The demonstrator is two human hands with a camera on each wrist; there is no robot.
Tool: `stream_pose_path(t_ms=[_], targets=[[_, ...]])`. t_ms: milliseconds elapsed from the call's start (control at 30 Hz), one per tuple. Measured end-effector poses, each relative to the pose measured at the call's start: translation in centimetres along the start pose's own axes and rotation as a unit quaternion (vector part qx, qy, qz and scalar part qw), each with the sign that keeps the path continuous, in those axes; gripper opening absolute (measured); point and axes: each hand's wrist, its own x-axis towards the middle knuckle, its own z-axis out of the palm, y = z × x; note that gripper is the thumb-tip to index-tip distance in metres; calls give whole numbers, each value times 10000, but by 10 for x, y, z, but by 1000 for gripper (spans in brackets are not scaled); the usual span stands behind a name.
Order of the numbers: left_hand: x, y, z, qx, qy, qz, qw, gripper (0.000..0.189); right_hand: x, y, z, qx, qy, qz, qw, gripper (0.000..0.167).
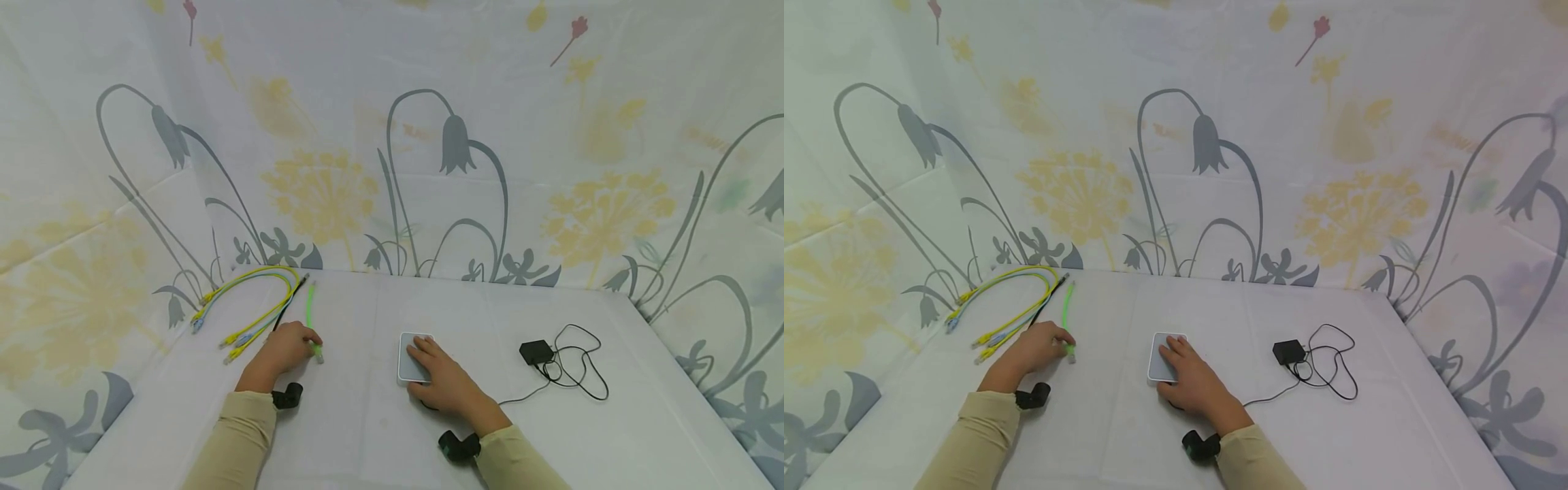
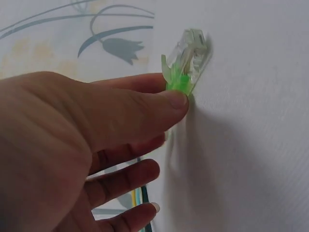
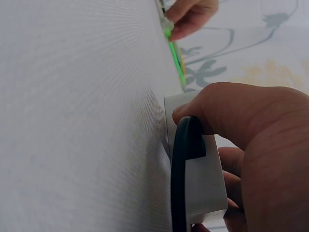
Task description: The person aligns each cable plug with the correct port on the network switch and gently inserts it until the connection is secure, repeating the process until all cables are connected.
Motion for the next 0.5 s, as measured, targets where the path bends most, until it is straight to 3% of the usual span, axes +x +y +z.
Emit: stream_pose_path(t_ms=[233, 400, 500], targets=[[-1, 7, 5, -52, 47, 466, 9989, 15, 0, 2, 1, -103, -14, 15, 9999, 64], [3, 10, 9, -90, 91, 991, 9950, 13, 1, 5, 3, -148, -17, 2, 9999, 65], [4, 13, 11, -200, 56, 1063, 9941, 13, 1, 5, 3, -126, -11, -14, 9999, 64]])
